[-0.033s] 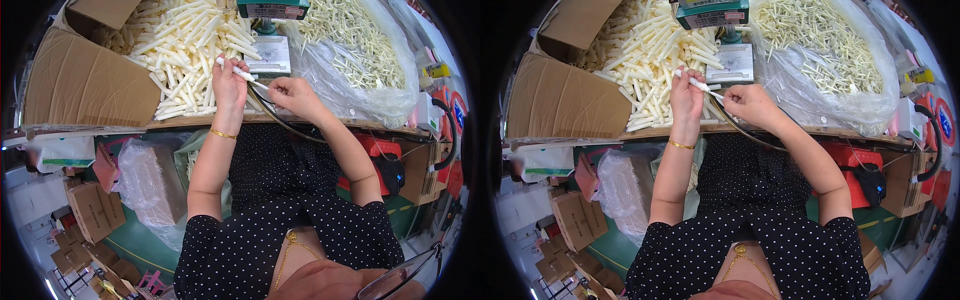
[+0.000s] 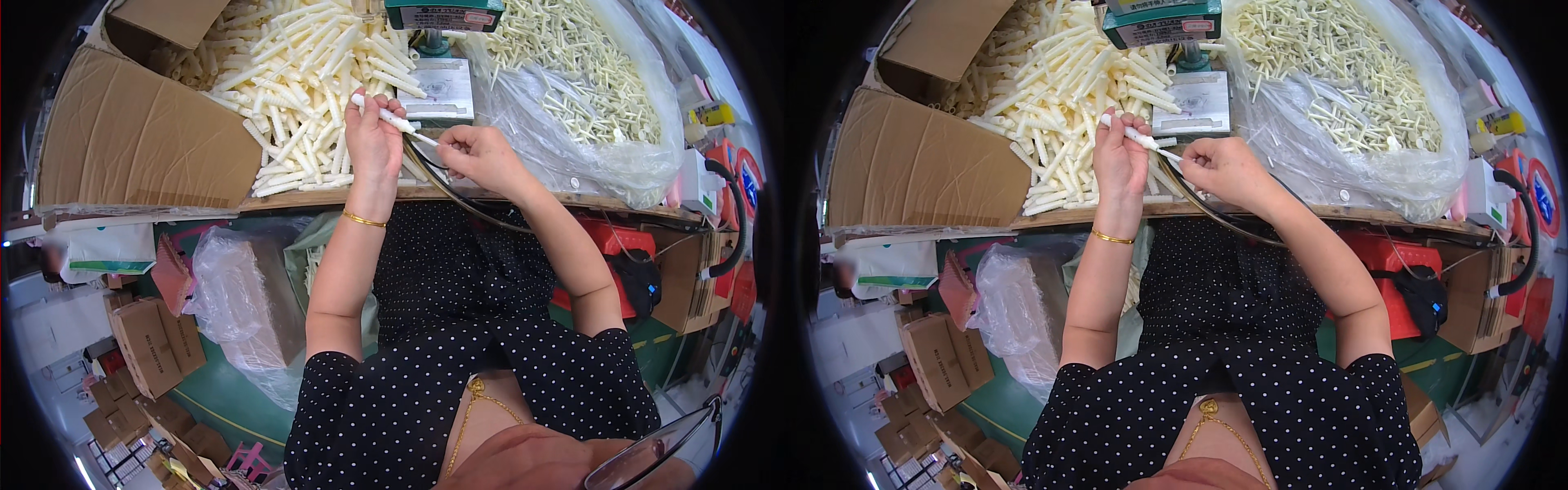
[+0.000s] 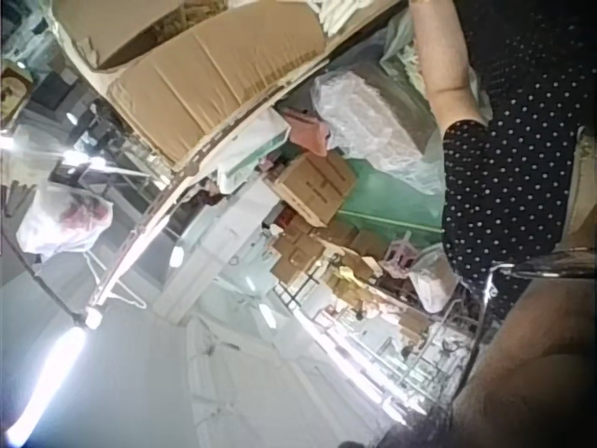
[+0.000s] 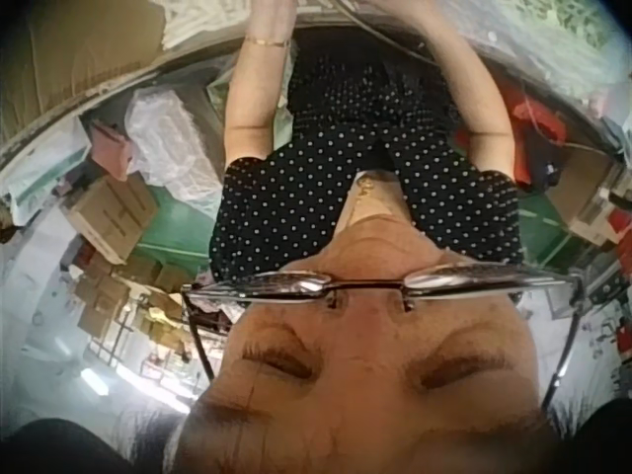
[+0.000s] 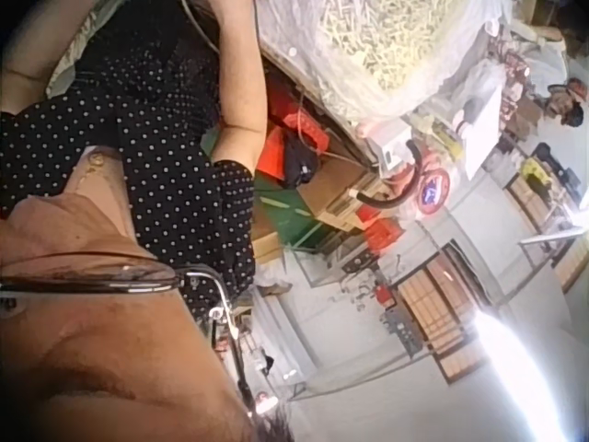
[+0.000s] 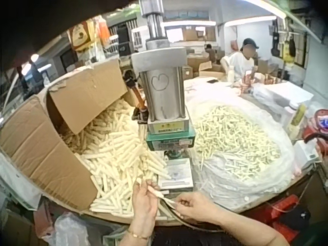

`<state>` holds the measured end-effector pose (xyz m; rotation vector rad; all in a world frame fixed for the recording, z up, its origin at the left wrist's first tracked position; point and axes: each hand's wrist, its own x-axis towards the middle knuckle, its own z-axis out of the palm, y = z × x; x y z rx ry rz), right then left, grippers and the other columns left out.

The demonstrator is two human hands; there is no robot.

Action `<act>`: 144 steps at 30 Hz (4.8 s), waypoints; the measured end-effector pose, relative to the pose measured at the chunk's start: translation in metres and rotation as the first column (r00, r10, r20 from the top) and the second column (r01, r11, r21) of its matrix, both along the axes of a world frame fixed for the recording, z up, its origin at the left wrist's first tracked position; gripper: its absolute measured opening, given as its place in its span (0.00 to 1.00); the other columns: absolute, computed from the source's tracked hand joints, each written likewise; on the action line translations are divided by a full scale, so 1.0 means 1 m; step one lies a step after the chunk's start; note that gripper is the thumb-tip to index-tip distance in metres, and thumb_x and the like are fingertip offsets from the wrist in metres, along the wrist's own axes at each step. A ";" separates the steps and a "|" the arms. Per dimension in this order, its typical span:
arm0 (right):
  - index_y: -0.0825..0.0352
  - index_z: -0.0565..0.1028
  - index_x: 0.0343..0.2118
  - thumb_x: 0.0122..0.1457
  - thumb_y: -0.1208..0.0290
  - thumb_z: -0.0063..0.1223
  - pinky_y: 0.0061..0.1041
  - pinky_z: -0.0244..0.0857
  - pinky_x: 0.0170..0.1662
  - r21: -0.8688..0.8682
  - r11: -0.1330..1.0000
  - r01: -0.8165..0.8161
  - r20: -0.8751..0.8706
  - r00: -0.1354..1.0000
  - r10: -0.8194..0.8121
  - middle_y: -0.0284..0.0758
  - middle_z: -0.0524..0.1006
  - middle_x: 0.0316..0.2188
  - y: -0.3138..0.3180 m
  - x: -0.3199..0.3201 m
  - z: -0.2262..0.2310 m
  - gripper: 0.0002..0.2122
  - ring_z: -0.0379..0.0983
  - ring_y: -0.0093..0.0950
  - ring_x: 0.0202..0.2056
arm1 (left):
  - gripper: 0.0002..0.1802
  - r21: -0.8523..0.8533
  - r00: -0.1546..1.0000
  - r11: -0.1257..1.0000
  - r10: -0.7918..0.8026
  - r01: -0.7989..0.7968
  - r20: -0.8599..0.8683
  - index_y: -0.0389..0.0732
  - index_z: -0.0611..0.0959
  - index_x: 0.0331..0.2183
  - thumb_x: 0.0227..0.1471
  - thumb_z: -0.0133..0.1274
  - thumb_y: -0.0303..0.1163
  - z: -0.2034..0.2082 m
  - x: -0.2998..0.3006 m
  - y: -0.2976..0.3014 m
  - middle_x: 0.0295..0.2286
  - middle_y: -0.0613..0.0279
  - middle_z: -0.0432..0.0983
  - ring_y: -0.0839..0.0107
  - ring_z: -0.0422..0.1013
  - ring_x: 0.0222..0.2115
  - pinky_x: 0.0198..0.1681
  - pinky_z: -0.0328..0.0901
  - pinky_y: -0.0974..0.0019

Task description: The recorder is assembling small white plastic components on a workbench in a factory environment.

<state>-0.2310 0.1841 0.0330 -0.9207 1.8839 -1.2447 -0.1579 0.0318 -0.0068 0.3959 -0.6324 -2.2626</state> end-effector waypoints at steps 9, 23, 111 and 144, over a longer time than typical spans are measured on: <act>0.71 0.73 0.26 0.50 0.71 0.51 0.24 0.65 0.24 -0.183 0.982 0.055 -0.391 0.912 -0.124 0.34 0.73 0.17 0.005 0.002 -0.016 0.07 0.70 0.26 0.19 | 0.14 -0.062 0.993 0.992 0.111 -0.108 0.044 0.38 0.59 0.45 0.57 0.40 0.27 0.001 -0.008 0.012 0.27 0.58 0.64 0.69 0.63 0.28 0.34 0.64 0.65; 0.69 0.71 0.25 0.49 0.74 0.50 0.35 0.64 0.28 -0.250 0.965 0.081 -0.785 0.566 -0.251 0.42 0.71 0.23 0.015 0.000 -0.019 0.04 0.70 0.40 0.26 | 0.11 0.117 0.999 0.993 0.036 -0.032 -0.028 0.42 0.62 0.41 0.55 0.42 0.25 -0.020 -0.022 0.032 0.27 0.57 0.68 0.61 0.68 0.35 0.40 0.65 0.61; 0.64 0.67 0.49 0.52 0.71 0.54 0.15 0.64 0.28 -0.424 0.828 0.367 -0.186 0.860 -0.476 0.30 0.73 0.31 0.047 -0.112 0.008 0.20 0.68 0.15 0.26 | 0.13 -0.584 0.858 0.802 0.206 0.128 0.471 0.31 0.81 0.31 0.39 0.61 0.25 -0.008 -0.073 0.017 0.23 0.66 0.75 0.82 0.66 0.21 0.23 0.59 0.78; 0.64 0.77 0.30 0.48 0.66 0.54 0.32 0.65 0.35 0.102 0.904 0.414 -0.710 0.667 -0.225 0.38 0.77 0.28 0.105 -0.172 -0.064 0.09 0.73 0.36 0.30 | 0.10 -0.682 0.853 -0.558 0.486 0.472 0.192 0.38 0.79 0.27 0.35 0.51 0.22 0.019 -0.047 -0.061 0.26 0.57 0.73 0.57 0.69 0.27 0.31 0.64 0.59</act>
